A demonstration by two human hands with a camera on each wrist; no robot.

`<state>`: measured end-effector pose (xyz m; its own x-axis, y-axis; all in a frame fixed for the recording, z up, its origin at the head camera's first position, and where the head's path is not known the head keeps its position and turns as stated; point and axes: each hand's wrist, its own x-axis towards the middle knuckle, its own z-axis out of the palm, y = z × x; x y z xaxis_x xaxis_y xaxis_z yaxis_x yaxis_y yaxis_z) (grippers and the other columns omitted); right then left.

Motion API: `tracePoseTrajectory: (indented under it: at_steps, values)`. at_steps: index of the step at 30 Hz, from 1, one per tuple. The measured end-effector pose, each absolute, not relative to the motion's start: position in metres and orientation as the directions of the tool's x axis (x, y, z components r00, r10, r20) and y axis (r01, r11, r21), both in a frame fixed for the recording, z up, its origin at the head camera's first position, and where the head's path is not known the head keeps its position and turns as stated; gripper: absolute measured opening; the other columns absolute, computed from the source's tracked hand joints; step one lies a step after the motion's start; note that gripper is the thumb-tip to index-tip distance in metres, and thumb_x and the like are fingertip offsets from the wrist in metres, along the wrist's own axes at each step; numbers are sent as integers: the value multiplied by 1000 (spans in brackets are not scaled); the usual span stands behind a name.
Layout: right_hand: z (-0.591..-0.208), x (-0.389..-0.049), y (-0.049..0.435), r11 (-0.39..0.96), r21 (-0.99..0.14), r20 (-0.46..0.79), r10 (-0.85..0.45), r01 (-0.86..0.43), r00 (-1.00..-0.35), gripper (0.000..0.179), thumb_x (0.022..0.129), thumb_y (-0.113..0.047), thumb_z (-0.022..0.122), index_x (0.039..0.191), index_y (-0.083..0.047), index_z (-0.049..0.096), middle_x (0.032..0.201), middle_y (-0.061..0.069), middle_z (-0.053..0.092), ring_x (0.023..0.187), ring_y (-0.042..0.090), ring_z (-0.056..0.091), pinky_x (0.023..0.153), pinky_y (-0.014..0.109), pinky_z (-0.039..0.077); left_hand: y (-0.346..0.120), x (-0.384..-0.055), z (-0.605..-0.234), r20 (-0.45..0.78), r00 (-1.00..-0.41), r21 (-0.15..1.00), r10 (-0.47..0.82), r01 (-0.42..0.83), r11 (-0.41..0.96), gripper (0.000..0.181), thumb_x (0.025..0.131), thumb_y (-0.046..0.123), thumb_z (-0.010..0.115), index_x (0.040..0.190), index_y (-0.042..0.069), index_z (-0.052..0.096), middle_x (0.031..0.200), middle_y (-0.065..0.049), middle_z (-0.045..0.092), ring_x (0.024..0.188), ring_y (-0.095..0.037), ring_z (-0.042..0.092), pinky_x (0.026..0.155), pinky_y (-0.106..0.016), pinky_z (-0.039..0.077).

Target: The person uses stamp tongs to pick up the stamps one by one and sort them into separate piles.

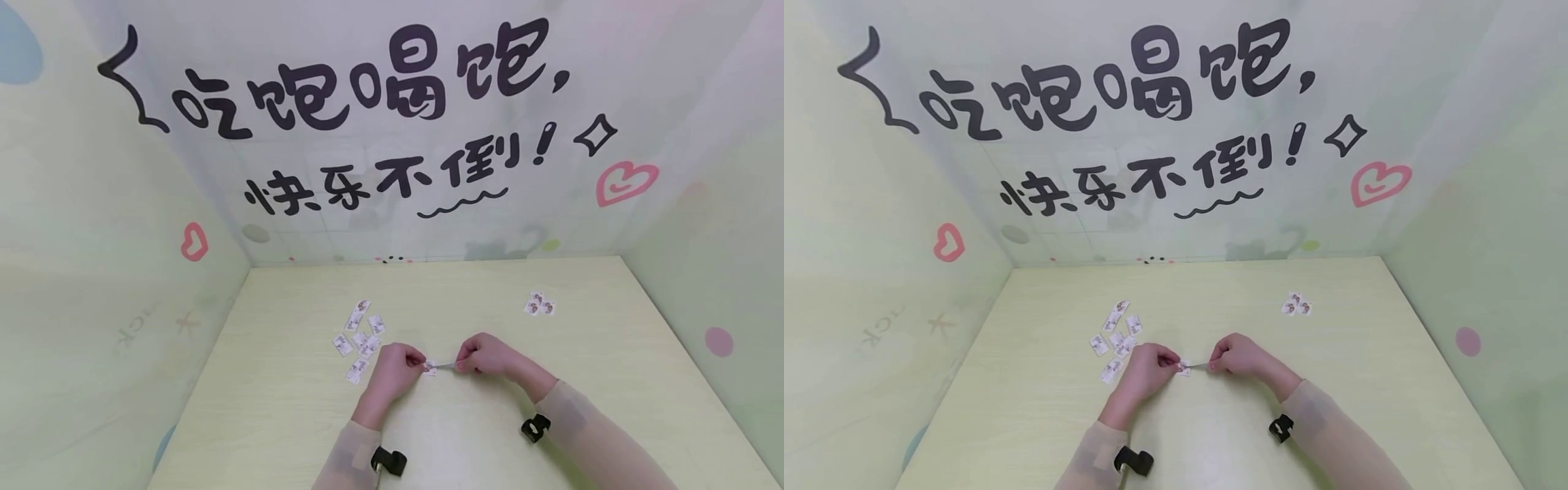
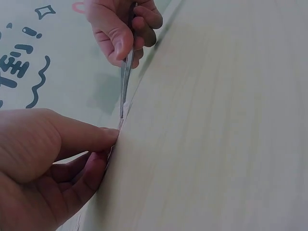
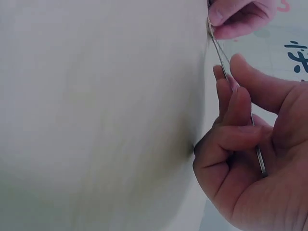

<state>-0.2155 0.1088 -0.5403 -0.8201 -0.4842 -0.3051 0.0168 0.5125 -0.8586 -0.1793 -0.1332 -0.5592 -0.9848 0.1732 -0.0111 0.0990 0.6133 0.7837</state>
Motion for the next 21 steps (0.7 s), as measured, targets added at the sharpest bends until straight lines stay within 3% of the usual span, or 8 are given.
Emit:
tracePoseTrajectory:
  at_steps: [6, 10, 15, 21]
  values:
    - [-543, -215, 105, 532, -846, -261, -448, -21, -855, 8, 92, -8, 79, 87, -6, 74, 74, 0, 62, 67, 15, 52, 65, 29, 44, -137, -179, -560, -19, -983, 790, 183, 97, 605, 5, 88, 0, 83, 92, 4, 82, 79, 3, 71, 71, -10, 63, 67, -28, 56]
    - [-543, -222, 106, 552, -828, -223, -487, -100, -845, 8, 92, -9, 80, 86, -10, 74, 74, -2, 64, 68, 15, 53, 66, 30, 45, -141, -181, -561, 0, -975, 786, 224, 139, 603, 4, 90, 4, 83, 93, 7, 83, 80, 6, 70, 73, -8, 61, 68, -27, 55]
    - [-540, -239, 113, 529, -827, -202, -597, -192, -776, 4, 92, -6, 79, 89, -6, 75, 72, -3, 62, 67, 14, 52, 65, 29, 45, -144, -184, -557, 88, -955, 766, 284, 247, 593, 9, 90, 3, 83, 94, 10, 84, 84, 6, 71, 76, -8, 61, 69, -27, 53]
    - [-535, -253, 114, 529, -800, -217, -695, -283, -685, 7, 93, -5, 78, 88, -9, 75, 70, -6, 59, 67, 10, 51, 68, 27, 44, -146, -183, -554, 54, -927, 746, 371, 285, 603, 16, 90, -3, 80, 96, 11, 84, 91, 6, 73, 80, -6, 61, 73, -26, 54]
